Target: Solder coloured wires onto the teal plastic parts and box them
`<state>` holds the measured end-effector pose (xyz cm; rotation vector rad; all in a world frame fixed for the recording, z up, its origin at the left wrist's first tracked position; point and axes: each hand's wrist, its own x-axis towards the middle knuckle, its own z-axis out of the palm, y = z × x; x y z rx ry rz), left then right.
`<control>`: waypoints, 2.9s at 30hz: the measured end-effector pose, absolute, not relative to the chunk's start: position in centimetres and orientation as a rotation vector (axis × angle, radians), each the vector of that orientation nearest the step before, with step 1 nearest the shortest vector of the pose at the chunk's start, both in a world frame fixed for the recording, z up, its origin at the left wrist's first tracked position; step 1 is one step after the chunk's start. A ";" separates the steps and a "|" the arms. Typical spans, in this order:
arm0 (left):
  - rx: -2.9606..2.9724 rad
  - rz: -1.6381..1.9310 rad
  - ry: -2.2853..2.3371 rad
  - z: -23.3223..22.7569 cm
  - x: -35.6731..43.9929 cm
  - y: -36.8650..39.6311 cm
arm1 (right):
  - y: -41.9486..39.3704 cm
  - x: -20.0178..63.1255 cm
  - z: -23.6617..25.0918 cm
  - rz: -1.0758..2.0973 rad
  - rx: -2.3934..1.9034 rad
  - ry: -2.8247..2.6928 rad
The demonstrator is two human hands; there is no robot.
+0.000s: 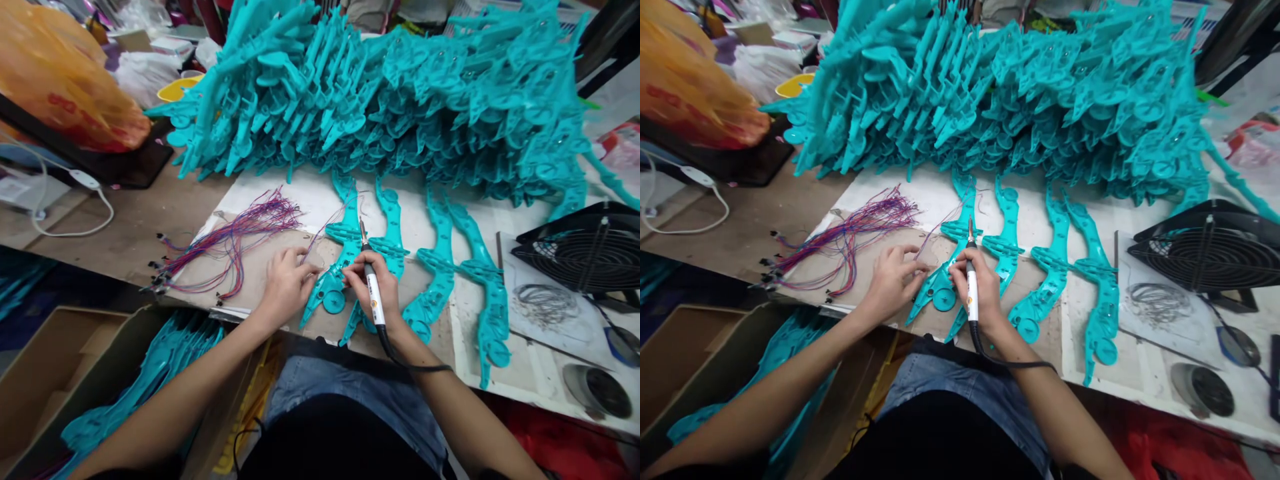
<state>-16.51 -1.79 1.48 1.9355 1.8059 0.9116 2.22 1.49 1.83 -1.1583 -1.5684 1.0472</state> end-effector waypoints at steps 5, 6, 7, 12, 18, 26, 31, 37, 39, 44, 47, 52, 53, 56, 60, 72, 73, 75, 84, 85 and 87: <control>1.552 0.987 1.354 2.5 -15.8 -0.2 | 1.9 1.6 1.7 1.074 -1.135 -1.547; 1.434 0.982 1.295 2.6 -15.6 0.3 | 2.0 1.5 1.6 1.072 -1.133 -1.551; 1.339 0.971 1.259 2.7 -15.5 0.7 | 2.1 1.4 1.6 1.064 -1.132 -1.556; 1.134 0.892 1.207 3.0 -15.0 2.0 | 2.1 2.2 2.2 0.944 -1.180 -1.608; 1.205 0.886 1.317 1.6 -14.1 3.4 | -0.1 6.5 4.2 0.550 -1.226 -1.694; 1.413 0.961 1.391 -0.6 -13.4 4.6 | -0.6 7.0 3.2 0.460 -1.184 -1.739; 1.459 0.941 1.407 -0.5 -13.4 4.8 | -0.2 6.8 2.3 0.492 -1.134 -1.746; 1.457 0.931 1.419 -0.5 -13.2 4.8 | -0.2 6.8 2.1 0.522 -1.094 -1.784; 1.456 0.933 1.414 -0.6 -13.2 4.8 | -0.1 6.7 2.0 0.530 -1.079 -1.807; 1.467 0.935 1.426 -0.7 -13.2 4.8 | -0.1 6.7 1.9 0.526 -1.055 -1.815; 1.474 0.932 1.420 -0.7 -13.3 4.8 | -0.2 6.8 1.9 0.523 -1.025 -1.851; 1.444 0.933 1.412 -0.7 -13.2 4.8 | -0.3 7.0 2.0 0.513 -1.025 -1.831; 1.449 0.936 1.413 -0.7 -13.2 4.8 | -0.4 7.0 2.0 0.511 -1.035 -1.821; 1.469 0.939 1.415 -0.6 -13.2 4.8 | -0.3 7.0 2.0 0.524 -1.053 -1.820; 1.450 0.935 1.414 -0.6 -13.2 4.8 | -0.3 6.8 2.1 0.538 -1.069 -1.819; 1.483 0.915 1.388 -0.1 -13.0 4.8 | 2.3 4.9 4.0 0.617 -1.178 -1.833; 1.515 0.917 1.383 -0.2 -13.0 4.8 | 2.8 4.2 4.1 0.633 -1.147 -1.873; 1.574 0.919 1.370 -0.3 -13.1 4.7 | 3.6 2.9 4.2 0.645 -1.075 -1.943; 1.646 1.008 1.349 0.7 -13.5 4.1 | 4.5 1.7 2.9 0.668 -1.114 -1.888; 1.648 1.026 1.353 1.0 -13.7 4.0 | 4.4 1.6 2.8 0.698 -1.126 -1.852; 1.625 1.019 1.359 1.8 -14.1 3.8 | 4.1 1.7 2.9 0.744 -1.141 -1.788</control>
